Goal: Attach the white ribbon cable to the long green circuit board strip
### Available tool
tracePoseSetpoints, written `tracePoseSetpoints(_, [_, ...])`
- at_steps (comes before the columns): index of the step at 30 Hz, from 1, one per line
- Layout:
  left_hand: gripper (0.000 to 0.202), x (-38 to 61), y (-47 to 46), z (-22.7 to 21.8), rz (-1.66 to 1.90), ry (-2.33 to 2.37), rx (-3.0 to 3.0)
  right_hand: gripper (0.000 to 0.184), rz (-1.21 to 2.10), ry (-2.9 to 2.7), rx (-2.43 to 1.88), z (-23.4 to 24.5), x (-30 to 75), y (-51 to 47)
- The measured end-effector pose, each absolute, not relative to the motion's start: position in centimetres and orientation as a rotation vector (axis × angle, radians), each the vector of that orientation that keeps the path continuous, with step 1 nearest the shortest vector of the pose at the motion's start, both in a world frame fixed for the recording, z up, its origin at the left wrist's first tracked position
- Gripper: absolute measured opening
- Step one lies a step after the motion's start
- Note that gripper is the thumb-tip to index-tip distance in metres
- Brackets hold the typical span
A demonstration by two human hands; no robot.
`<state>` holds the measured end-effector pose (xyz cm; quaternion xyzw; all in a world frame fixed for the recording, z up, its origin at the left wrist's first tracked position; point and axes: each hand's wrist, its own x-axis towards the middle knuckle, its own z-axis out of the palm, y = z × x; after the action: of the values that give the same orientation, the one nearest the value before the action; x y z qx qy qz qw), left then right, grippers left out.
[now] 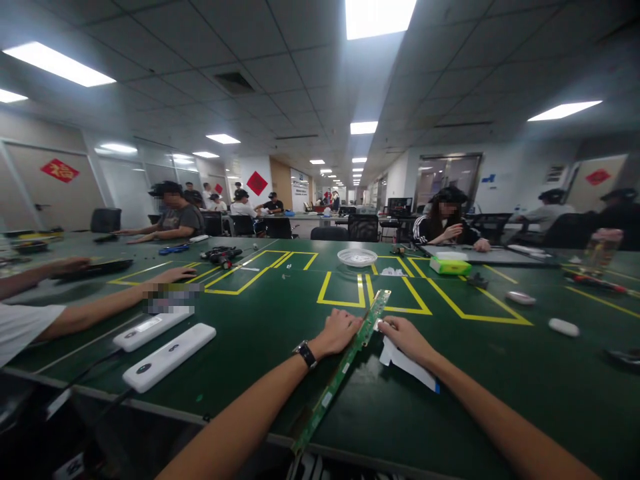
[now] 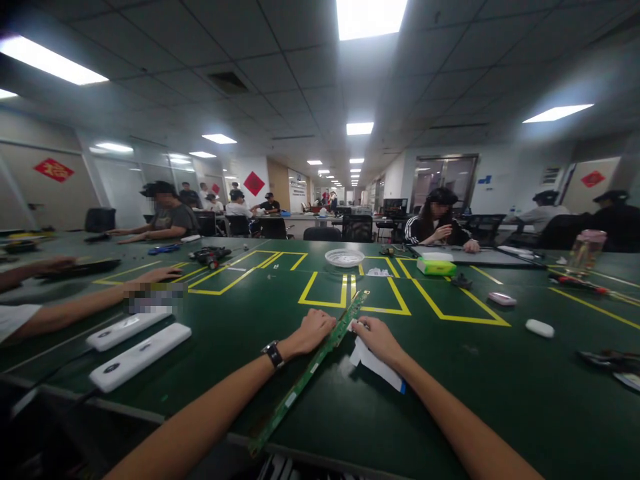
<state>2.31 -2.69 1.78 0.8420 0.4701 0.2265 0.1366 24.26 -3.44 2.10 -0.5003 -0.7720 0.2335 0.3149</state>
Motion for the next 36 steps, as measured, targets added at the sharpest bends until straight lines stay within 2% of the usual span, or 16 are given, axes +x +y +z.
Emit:
tracePoseSetpoints(5, [0.048, 1.0, -2.2, 2.0, 0.786, 1.649, 2.404, 0.042, 0.202, -2.023, -1.635, 2.2, 26.0, -2.9])
tracePoseSetpoints(9, [0.047, 0.7, -1.8, 1.8, 0.852, 1.686, 2.415, 0.042, 0.058, -2.054, -1.794, 2.0, 27.1, -2.2])
tracePoseSetpoints(13, [0.044, 0.9, -1.4, 1.0, 0.859, 1.622, 2.459, 0.031, -0.095, -2.115, -1.769, 2.1, 27.5, -2.0])
tracePoseSetpoints(20, [0.041, 0.7, -1.6, 1.2, 0.824, 1.632, 2.481, 0.029, 0.011, -2.48, -1.269, 2.3, 27.2, -2.5])
tracePoseSetpoints(30, [0.037, 0.8, -1.6, 1.4, 0.832, 1.567, 2.546, 0.036, -0.212, -2.241, -1.861, 1.8, 31.5, -0.4])
tracePoseSetpoints(36, [0.038, 0.8, -1.7, 1.6, 0.895, 1.529, 2.547, 0.036, -0.195, -2.185, -1.92, 1.5, 31.4, -0.4])
